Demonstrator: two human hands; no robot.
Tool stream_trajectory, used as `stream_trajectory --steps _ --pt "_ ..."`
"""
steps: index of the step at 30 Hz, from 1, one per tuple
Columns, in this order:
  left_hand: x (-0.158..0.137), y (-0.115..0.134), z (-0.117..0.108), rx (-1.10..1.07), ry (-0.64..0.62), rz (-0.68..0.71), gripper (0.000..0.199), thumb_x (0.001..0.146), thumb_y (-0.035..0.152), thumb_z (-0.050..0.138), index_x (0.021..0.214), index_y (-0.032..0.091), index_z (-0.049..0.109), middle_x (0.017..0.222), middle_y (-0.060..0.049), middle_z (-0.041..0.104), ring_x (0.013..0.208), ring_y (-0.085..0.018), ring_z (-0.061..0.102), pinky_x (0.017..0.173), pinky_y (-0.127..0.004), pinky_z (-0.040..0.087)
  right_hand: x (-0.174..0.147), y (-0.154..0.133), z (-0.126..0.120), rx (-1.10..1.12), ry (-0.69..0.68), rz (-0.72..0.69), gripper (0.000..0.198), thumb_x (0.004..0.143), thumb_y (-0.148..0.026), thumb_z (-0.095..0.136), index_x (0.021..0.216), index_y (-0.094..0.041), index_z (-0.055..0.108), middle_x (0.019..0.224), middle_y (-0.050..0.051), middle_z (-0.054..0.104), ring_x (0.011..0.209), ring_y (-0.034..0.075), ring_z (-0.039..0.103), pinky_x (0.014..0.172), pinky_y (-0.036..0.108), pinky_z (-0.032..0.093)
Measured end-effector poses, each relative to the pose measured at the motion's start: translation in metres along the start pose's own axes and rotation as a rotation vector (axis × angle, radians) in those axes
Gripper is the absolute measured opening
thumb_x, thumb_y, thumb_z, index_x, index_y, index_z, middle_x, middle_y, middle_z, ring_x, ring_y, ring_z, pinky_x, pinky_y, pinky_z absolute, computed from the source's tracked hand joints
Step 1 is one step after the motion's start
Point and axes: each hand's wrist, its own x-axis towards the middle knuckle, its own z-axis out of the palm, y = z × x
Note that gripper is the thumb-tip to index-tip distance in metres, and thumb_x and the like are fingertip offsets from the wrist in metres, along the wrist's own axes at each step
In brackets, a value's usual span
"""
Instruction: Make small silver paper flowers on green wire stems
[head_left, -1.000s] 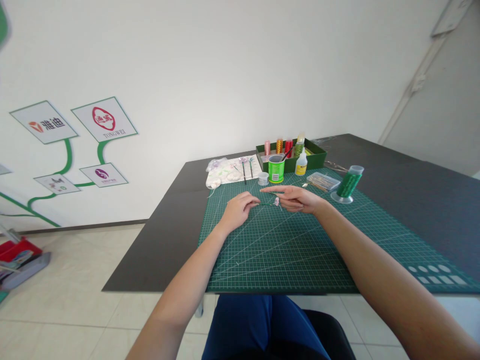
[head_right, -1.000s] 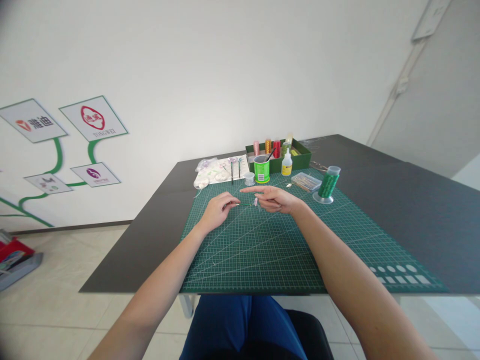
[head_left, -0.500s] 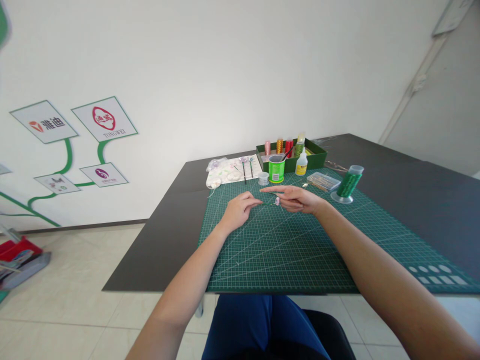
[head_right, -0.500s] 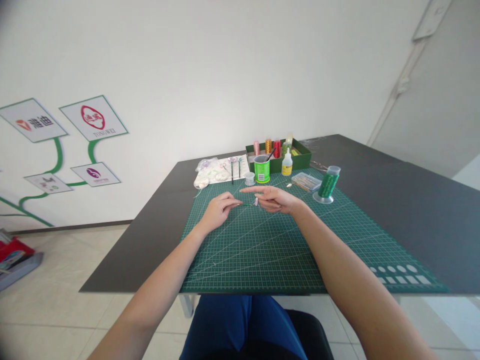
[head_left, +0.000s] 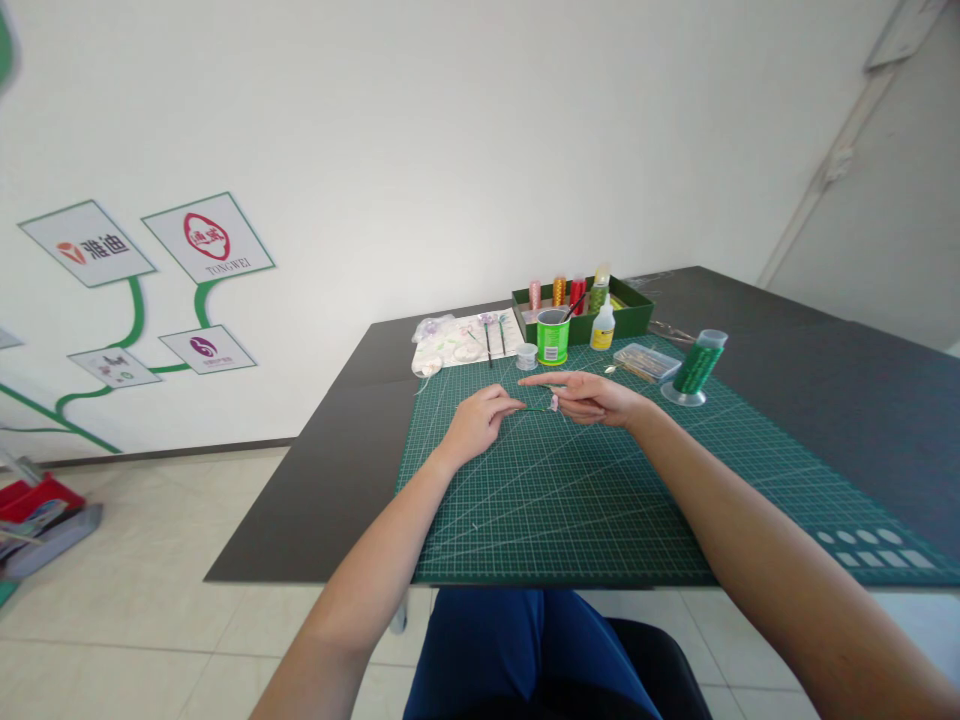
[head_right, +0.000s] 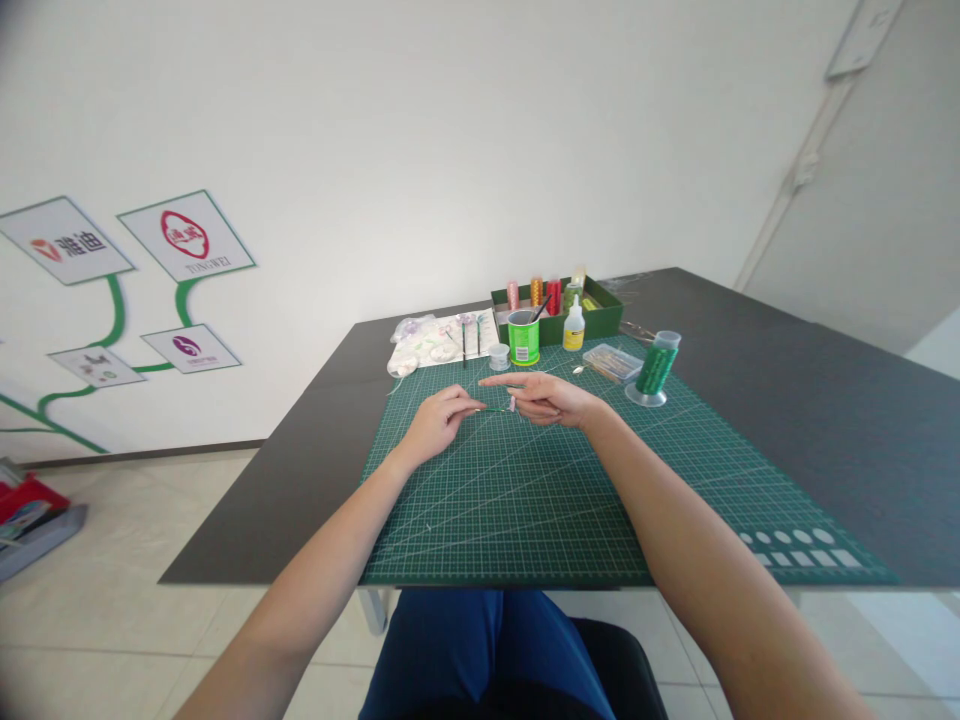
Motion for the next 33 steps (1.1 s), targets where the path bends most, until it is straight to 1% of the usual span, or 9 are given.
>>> stream_trajectory --steps 13,22,28,33 --pt "-0.0004 0.0009 0.0002 0.016 -0.016 -0.011 0.029 0.102 0.018 0.049 0.113 0.022 0.075 0.098 -0.005 0.069 0.090 -0.017 0.065 0.080 -0.029 0.051 0.0000 -0.0014 0.0010 -0.037 0.000 0.000 0.059 0.096 -0.025 0.059 0.151 -0.009 0.046 0.038 -0.014 0.036 0.033 0.006 0.013 0.034 0.018 0.017" --pt "-0.0005 0.0014 0.0005 0.044 -0.037 -0.009 0.029 0.101 0.016 0.049 0.111 0.022 0.076 0.099 -0.005 0.069 0.092 -0.017 0.066 0.081 -0.029 0.052 0.0002 -0.0053 0.0063 -0.091 -0.006 0.028 0.062 0.097 -0.029 0.059 0.152 -0.007 0.043 0.038 -0.014 0.037 0.033 0.006 0.015 0.034 0.019 0.017" --pt "-0.0007 0.0008 0.0016 0.046 -0.045 -0.011 0.028 0.101 0.015 0.050 0.111 0.021 0.075 0.098 -0.005 0.070 0.092 -0.017 0.066 0.081 -0.028 0.051 -0.0001 -0.0070 0.0073 -0.111 0.007 0.054 0.066 0.097 -0.030 0.061 0.154 -0.005 0.038 0.038 -0.015 0.037 0.034 0.006 0.015 0.034 0.018 0.017" --pt "-0.0007 -0.0002 0.0032 0.052 -0.062 -0.006 0.027 0.101 0.015 0.051 0.112 0.021 0.075 0.099 -0.005 0.069 0.092 -0.016 0.066 0.082 -0.028 0.051 0.0006 -0.0050 0.0055 -0.115 0.007 0.053 0.066 0.096 -0.031 0.061 0.154 -0.006 0.040 0.039 -0.015 0.037 0.033 0.006 0.015 0.034 0.019 0.016"
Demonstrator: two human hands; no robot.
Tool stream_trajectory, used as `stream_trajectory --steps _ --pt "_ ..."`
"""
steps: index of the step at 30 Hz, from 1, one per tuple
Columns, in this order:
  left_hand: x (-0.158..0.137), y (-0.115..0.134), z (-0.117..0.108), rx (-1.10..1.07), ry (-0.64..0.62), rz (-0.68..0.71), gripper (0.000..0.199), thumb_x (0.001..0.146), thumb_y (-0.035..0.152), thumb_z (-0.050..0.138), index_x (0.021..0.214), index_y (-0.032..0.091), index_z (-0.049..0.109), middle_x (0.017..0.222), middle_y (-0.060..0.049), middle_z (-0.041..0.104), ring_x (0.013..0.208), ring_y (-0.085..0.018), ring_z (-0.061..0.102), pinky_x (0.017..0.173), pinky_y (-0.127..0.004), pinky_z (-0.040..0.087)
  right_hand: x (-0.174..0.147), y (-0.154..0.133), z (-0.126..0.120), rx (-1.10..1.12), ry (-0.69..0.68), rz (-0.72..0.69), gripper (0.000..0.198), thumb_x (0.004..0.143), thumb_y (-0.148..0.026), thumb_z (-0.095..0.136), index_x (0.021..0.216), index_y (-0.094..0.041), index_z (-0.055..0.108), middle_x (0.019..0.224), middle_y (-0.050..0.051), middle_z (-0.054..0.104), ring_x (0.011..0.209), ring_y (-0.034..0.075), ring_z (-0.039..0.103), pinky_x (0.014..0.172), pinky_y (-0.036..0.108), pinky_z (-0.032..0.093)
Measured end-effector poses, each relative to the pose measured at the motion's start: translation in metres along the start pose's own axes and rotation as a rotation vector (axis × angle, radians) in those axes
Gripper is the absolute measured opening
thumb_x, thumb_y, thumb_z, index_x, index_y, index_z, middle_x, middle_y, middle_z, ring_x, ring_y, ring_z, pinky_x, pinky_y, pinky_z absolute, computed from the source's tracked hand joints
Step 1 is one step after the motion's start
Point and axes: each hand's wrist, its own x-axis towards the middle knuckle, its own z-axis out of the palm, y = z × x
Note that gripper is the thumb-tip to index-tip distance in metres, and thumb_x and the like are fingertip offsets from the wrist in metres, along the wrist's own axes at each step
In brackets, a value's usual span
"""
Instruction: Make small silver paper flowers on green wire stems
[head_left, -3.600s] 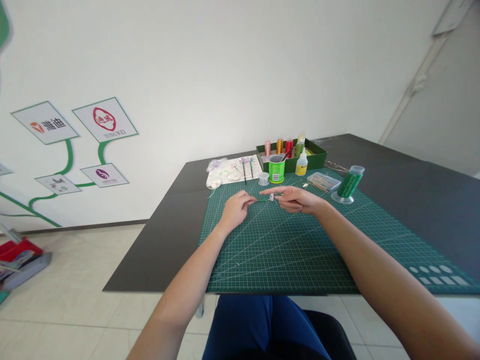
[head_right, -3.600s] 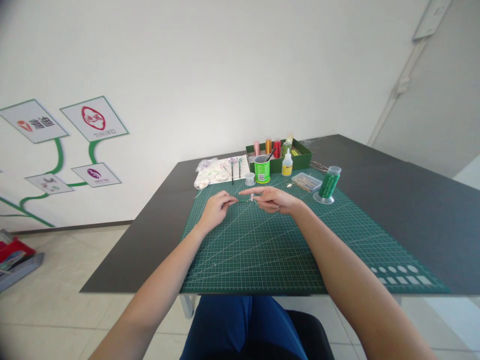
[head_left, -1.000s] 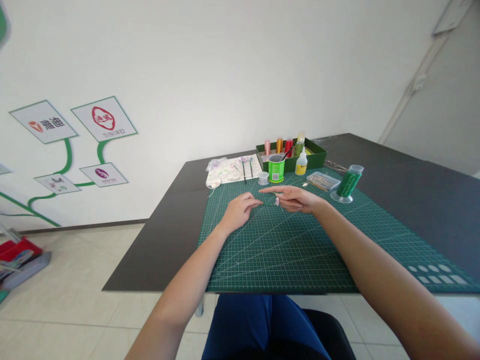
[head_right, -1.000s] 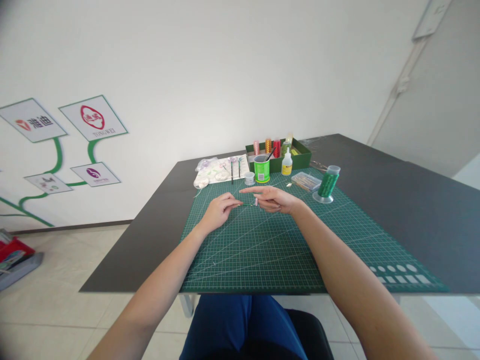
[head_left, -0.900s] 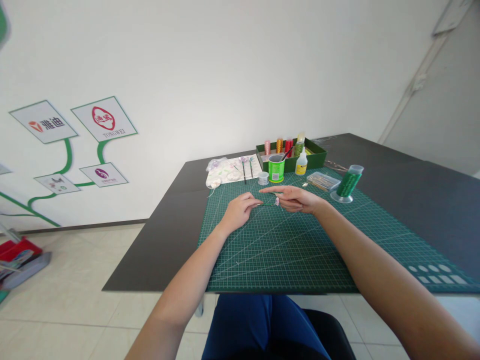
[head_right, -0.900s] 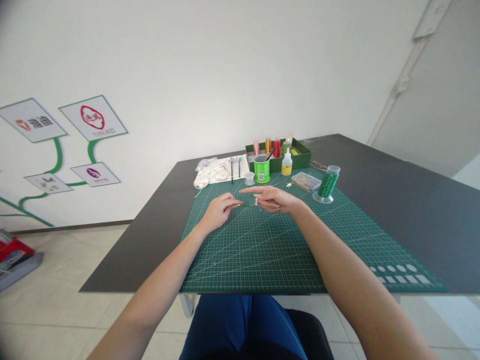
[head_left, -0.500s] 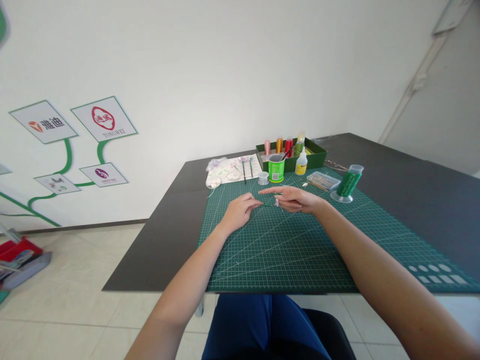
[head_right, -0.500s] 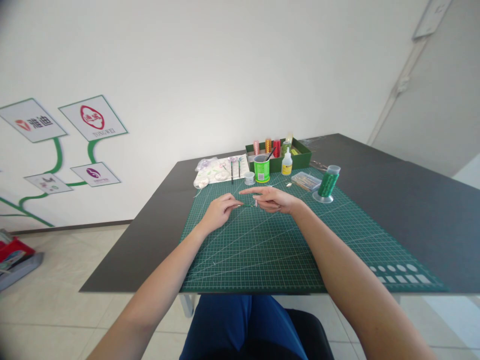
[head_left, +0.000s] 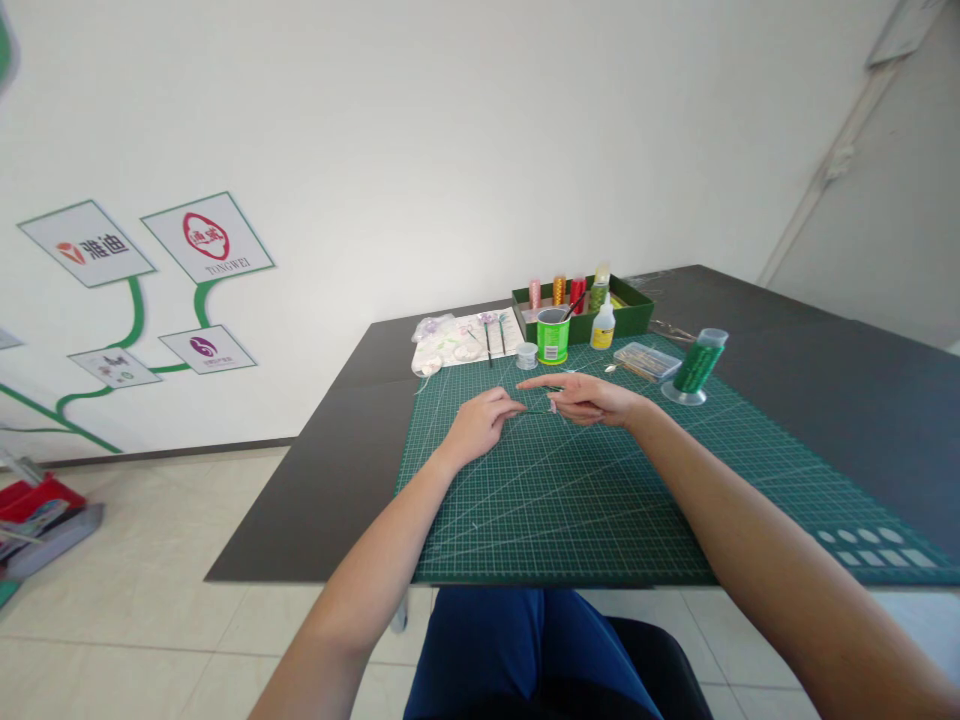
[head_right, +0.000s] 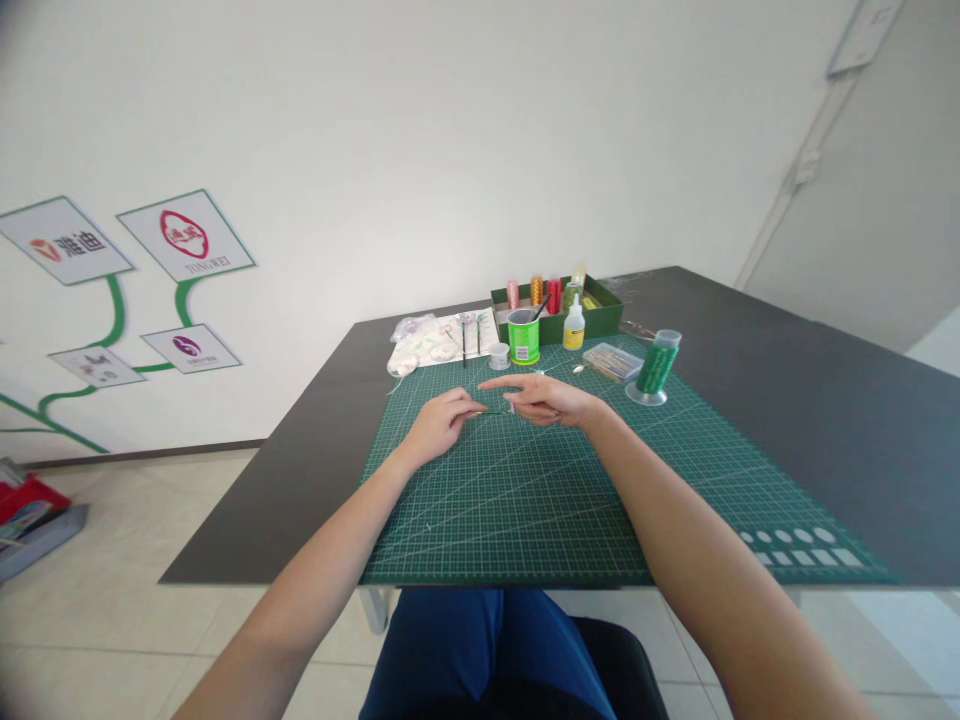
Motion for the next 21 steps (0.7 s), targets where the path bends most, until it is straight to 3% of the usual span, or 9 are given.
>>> stream_trajectory --steps 21 --pt "0.0002 0.0017 0.0000 -0.007 -0.001 -0.010 0.026 0.100 0.013 0.052 0.109 0.020 0.075 0.099 -0.005 0.070 0.090 -0.017 0.066 0.079 -0.029 0.051 0.0002 -0.0014 0.0015 -0.029 0.019 0.025 0.068 0.096 -0.033 0.063 0.154 -0.006 0.039 0.037 -0.015 0.036 0.032 0.006 0.015 0.033 0.018 0.016"
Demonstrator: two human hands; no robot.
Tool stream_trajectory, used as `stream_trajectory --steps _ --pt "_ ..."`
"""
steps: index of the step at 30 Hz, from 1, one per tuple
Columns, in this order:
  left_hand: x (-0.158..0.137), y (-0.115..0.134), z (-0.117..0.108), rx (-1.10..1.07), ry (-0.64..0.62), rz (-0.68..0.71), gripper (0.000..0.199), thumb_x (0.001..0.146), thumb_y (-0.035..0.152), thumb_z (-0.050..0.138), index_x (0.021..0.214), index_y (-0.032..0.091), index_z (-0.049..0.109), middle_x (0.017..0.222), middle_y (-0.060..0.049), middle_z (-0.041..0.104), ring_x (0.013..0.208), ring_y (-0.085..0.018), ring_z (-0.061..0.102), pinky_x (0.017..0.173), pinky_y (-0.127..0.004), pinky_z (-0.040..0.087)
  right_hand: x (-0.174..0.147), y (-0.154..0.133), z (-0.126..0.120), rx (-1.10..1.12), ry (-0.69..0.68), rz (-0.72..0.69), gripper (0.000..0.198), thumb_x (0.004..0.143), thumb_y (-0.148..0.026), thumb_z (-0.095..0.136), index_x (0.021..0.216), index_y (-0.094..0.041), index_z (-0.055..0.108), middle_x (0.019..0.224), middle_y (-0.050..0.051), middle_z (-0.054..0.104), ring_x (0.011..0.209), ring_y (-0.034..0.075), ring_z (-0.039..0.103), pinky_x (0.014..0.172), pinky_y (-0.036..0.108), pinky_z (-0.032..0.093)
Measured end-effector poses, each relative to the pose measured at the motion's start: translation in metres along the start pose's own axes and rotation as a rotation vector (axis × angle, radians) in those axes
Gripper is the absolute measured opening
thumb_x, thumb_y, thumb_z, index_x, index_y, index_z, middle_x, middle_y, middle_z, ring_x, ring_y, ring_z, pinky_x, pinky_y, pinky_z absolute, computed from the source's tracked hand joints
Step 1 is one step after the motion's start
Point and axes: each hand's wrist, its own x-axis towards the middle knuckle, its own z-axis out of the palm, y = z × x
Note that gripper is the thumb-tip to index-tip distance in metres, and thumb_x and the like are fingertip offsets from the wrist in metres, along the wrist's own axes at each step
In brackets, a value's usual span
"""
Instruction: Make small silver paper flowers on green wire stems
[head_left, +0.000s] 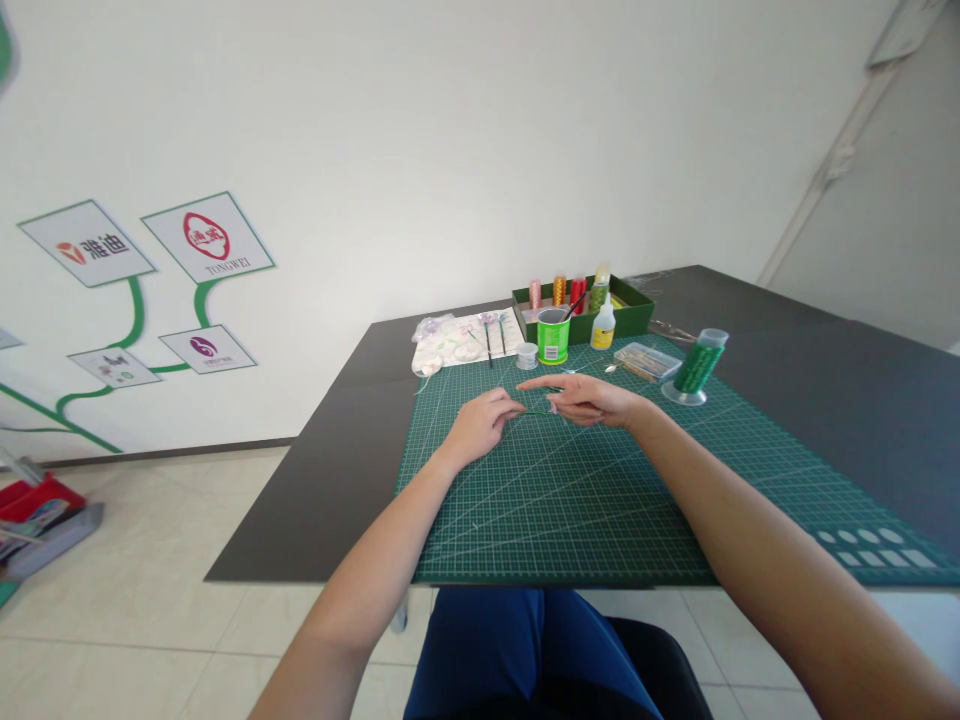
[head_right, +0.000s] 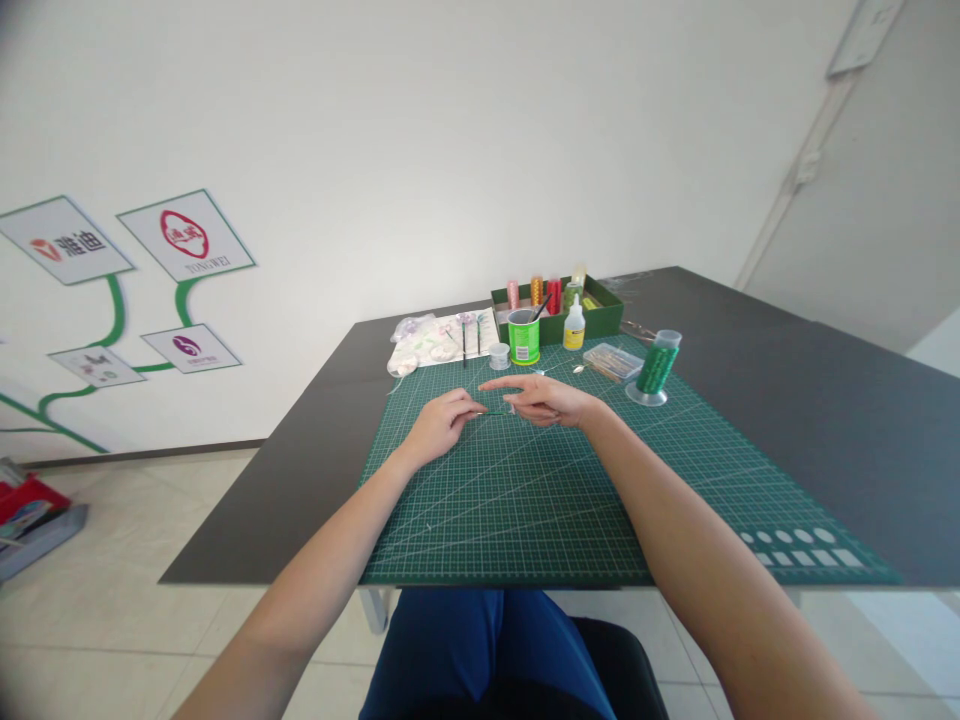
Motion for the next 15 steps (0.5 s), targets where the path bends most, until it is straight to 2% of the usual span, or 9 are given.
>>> stream_trajectory --steps 10,15 --pt "0.000 -0.001 0.001 -0.024 0.019 0.010 0.025 0.100 0.015 0.052 0.107 0.019 0.076 0.098 -0.005 0.070 0.090 -0.018 0.065 0.080 -0.029 0.050 0.003 0.006 -0.006 0.039 0.016 -0.023 0.062 0.097 -0.029 0.058 0.152 -0.005 0.043 0.034 -0.015 0.036 0.029 0.006 0.012 0.030 0.017 0.017" --pt "0.000 -0.002 0.001 -0.041 0.040 0.021 0.026 0.101 0.017 0.051 0.107 0.020 0.076 0.097 -0.005 0.070 0.090 -0.018 0.065 0.079 -0.030 0.050 0.002 0.009 -0.010 0.042 0.026 -0.010 0.062 0.099 -0.031 0.054 0.153 -0.003 0.040 0.034 -0.015 0.036 0.028 0.007 0.011 0.030 0.017 0.017"
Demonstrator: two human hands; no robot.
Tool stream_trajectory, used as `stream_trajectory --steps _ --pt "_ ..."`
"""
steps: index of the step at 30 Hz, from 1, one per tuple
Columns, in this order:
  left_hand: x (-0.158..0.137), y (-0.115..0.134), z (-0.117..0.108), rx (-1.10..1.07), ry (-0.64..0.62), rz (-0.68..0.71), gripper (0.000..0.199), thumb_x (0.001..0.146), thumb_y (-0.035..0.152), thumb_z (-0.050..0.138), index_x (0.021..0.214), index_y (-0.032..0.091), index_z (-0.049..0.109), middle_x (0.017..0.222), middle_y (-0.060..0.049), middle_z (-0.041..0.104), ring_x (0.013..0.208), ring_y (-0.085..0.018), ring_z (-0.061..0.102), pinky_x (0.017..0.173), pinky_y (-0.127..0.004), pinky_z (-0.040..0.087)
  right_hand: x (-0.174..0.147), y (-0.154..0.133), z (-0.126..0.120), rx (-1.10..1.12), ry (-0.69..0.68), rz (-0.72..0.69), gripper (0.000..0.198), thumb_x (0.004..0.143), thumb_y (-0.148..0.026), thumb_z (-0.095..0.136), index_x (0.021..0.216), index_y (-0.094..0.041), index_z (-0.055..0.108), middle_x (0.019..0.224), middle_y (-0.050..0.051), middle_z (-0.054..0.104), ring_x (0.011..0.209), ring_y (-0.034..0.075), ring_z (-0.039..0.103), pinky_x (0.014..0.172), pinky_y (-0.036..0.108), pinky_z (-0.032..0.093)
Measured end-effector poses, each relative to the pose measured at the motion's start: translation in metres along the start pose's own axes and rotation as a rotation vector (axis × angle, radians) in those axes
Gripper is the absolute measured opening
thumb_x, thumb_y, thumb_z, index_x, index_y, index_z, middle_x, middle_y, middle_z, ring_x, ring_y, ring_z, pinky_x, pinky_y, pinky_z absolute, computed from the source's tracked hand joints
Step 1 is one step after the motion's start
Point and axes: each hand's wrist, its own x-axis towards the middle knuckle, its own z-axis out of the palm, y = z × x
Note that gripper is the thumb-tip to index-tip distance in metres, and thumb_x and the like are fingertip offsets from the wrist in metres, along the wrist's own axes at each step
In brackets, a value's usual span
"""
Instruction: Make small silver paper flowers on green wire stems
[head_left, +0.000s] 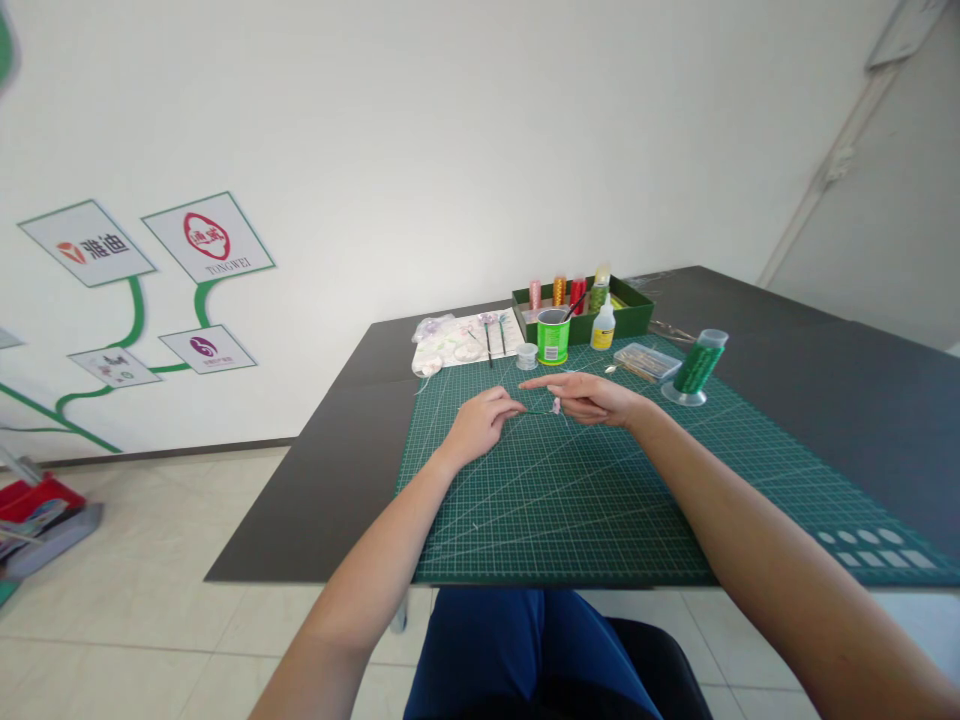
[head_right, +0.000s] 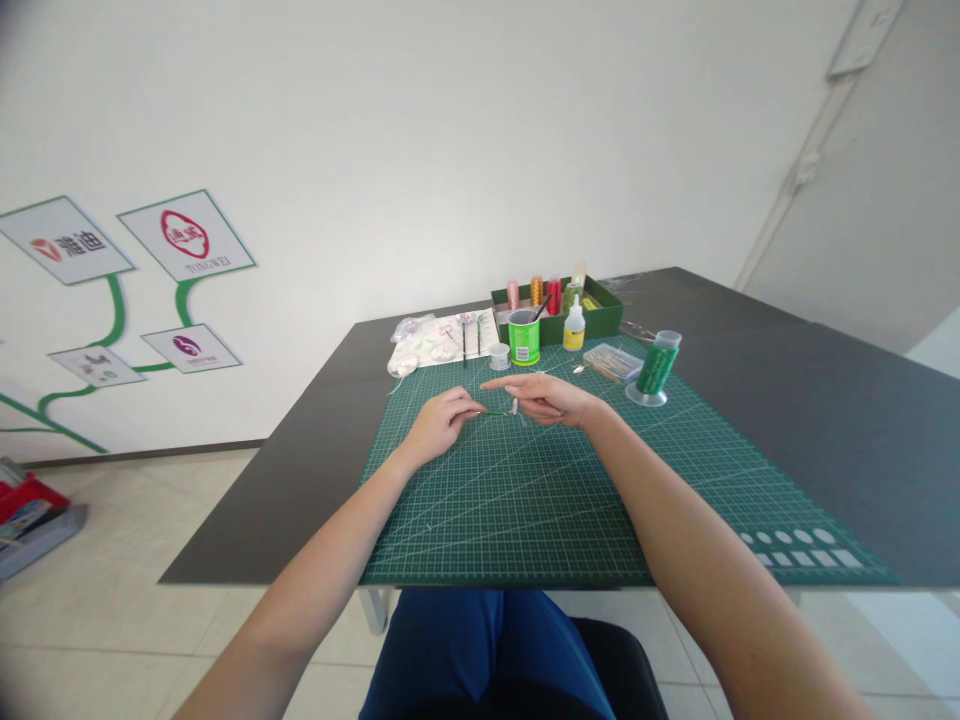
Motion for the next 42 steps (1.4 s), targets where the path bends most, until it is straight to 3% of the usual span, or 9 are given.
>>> stream_trajectory --steps 11,30,42 --pt "0.0003 -0.0010 -0.0026 -0.009 0.013 0.000 0.028 0.102 0.019 0.049 0.106 0.020 0.077 0.096 -0.005 0.069 0.090 -0.017 0.065 0.080 -0.030 0.051 -0.0008 0.0013 -0.0035 0.020 0.005 0.011 0.063 0.104 -0.038 0.046 0.155 -0.003 0.038 0.033 -0.013 0.036 0.028 0.007 0.012 0.030 0.017 0.017" --pt "0.0024 0.0017 -0.0051 -0.120 0.104 -0.007 0.022 0.099 0.017 0.056 0.102 0.019 0.077 0.094 -0.005 0.070 0.087 -0.016 0.065 0.080 -0.028 0.050 0.0012 0.0056 -0.0074 0.045 -0.010 0.031 0.070 0.100 -0.034 0.052 0.159 -0.003 0.031 0.033 -0.014 0.036 0.026 0.007 0.011 0.029 0.018 0.017" --pt "0.0009 -0.0024 -0.0070 -0.019 -0.001 0.003 0.028 0.101 0.018 0.051 0.103 0.022 0.078 0.094 -0.005 0.069 0.089 -0.017 0.065 0.079 -0.028 0.050 -0.0019 0.0038 -0.0080 0.063 -0.003 0.024 0.063 0.102 -0.034 0.049 0.156 -0.004 0.037 0.033 -0.014 0.035 0.027 0.008 0.011 0.029 0.017 0.017"
